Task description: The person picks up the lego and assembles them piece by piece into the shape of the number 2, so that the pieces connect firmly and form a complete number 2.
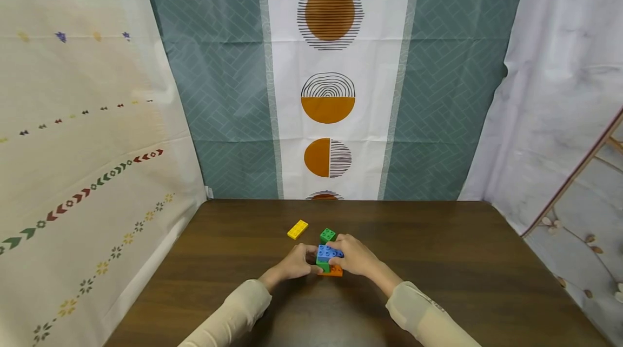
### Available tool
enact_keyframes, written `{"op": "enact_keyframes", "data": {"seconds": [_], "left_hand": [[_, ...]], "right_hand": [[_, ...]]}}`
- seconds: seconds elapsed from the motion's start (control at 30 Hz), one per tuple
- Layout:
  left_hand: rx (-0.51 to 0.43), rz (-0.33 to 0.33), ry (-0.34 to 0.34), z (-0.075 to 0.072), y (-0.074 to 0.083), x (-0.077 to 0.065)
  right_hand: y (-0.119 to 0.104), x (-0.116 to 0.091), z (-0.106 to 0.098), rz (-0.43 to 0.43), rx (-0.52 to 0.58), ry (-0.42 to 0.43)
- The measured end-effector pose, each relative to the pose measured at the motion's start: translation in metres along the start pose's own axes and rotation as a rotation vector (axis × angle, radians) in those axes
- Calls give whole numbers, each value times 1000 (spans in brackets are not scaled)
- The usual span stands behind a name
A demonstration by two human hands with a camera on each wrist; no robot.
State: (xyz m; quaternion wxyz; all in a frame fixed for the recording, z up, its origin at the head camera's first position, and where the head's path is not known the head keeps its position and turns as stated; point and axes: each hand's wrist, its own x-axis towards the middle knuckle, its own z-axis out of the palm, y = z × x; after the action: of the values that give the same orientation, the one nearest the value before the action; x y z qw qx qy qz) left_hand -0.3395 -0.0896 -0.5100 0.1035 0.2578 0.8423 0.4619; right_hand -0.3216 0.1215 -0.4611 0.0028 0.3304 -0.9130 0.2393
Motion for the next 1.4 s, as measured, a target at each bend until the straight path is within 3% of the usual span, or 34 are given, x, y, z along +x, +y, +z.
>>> {"op": "enact_keyframes", "data": {"seconds": [0.5,0.93,1.4], "left_hand": [[39,-19,10,1,1,1],[36,-32,-2,-4,1,1],[20,-31,-9,-1,1,3]], "right_hand": [[4,2,2,-1,36,-33],[-7,11,-4,29,44,-97],[0,8,2,65,90,-88]]}}
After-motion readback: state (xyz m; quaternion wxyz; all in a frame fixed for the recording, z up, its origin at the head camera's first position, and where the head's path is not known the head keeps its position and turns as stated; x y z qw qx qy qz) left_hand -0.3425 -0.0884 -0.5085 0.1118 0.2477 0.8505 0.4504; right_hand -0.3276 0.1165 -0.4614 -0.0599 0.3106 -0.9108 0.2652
